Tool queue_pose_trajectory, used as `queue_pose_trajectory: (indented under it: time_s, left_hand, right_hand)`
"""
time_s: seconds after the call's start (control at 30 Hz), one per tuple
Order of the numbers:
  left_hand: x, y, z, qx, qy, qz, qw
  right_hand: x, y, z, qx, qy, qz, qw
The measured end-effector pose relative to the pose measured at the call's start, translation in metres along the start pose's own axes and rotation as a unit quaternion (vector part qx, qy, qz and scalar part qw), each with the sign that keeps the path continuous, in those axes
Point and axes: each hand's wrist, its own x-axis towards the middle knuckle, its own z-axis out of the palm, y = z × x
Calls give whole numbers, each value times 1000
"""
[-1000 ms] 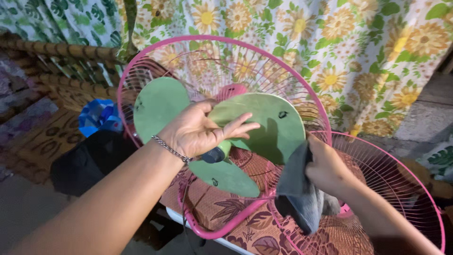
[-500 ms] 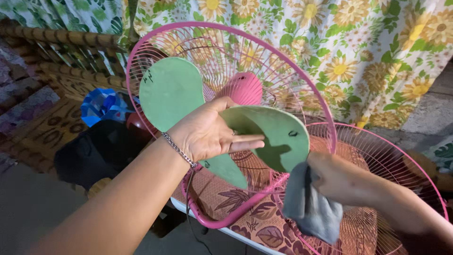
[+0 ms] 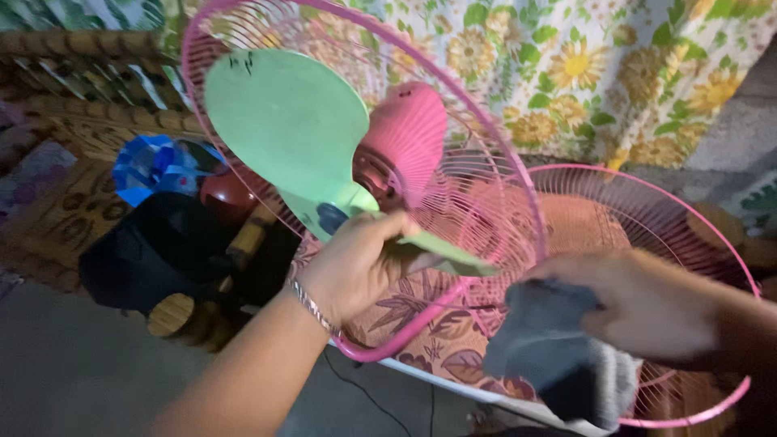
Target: The person wipes the blades and front grille of a pink electric fan using a gray cloth. They rotate the fan head to access different sections and continue wiping the motor housing and grille.
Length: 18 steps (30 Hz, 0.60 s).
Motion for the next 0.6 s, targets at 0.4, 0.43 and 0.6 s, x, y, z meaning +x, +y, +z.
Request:
queue_pose_trajectory:
  time_s: [0.4,0.43,0.6]
  left_hand:
    - [-9,-20,-10,19,64,-12,998]
    - [-7,-25,-12,16,61,2,998]
    - [-4,-45,-26,11,-57,80,995]
  right_hand:
    - [26,-65,87,229,499,-34,835]
    - [36,-65,88,179,488,-91,849]
    - [81,-46,98,101,350,-79,928]
